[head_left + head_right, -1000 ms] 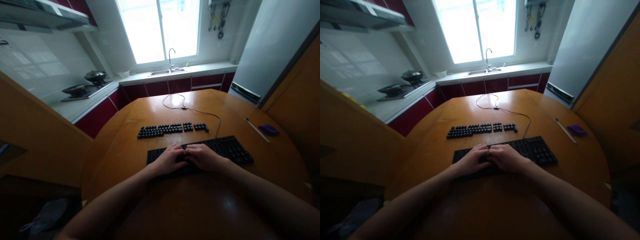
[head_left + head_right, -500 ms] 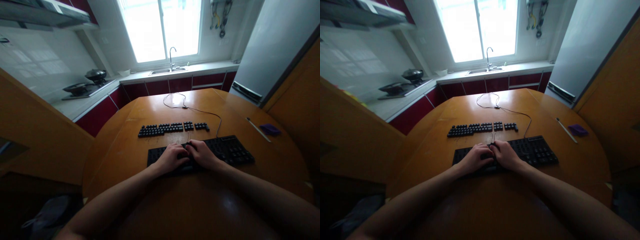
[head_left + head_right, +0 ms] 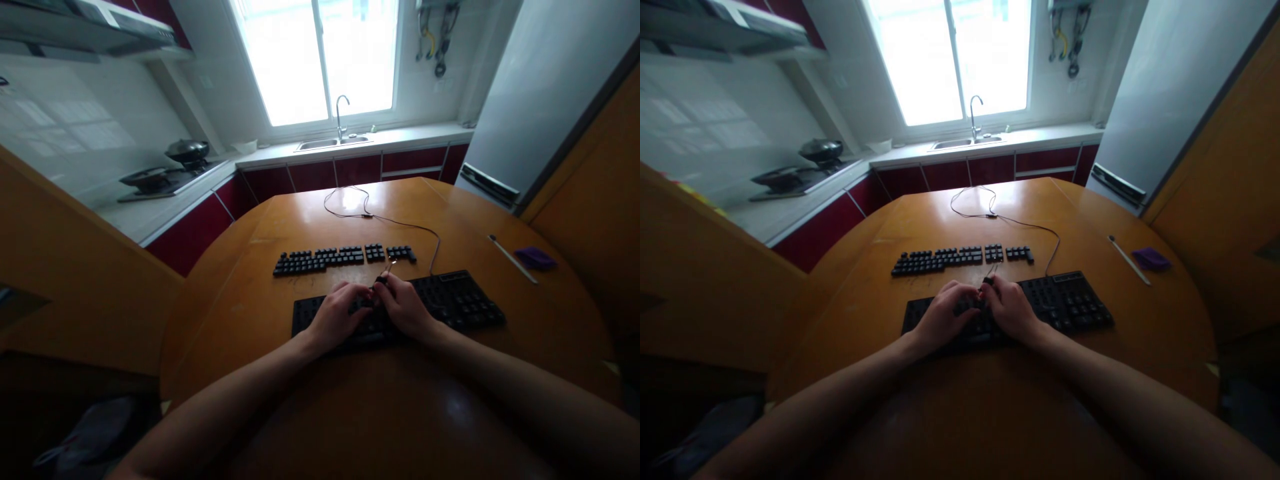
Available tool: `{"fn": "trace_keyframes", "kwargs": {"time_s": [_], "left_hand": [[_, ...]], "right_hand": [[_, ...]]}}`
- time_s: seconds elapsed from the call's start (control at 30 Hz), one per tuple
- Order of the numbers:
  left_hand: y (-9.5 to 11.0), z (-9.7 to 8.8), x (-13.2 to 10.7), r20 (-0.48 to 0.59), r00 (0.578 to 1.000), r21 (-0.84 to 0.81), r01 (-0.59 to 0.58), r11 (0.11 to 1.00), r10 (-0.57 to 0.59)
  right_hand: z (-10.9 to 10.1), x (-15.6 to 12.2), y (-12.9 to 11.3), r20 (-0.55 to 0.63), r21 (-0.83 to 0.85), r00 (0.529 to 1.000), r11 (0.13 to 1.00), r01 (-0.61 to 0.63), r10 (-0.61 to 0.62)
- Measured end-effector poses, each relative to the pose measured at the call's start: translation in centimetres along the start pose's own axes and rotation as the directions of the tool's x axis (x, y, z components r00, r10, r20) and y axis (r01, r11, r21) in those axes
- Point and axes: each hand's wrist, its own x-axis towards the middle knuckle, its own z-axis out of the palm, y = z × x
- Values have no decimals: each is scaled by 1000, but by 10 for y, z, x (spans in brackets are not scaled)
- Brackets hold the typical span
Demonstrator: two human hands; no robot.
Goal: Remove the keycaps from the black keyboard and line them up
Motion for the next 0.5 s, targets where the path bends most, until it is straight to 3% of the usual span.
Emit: {"fn": "trace_keyframes", "kwargs": {"time_s": [0.17,0.3,0.4,0.5], "left_hand": [[2,-2,-2,66,986,247,-164,955,153],[5,-3,-4,71,983,363,-182,914,168],[8,-2,-5,53,986,320,-168,932,159],[11,-4,-3,-1,994,135,-106,985,107]], "right_hand": [[1,2,4,0,84,999,996,-35,35],[0,3,7,-20,52,1000,999,8,-7],[-1,3,5,-29,6,998,999,52,-52],[0,2,3,-5,-9,999,999,42,-42]]}}
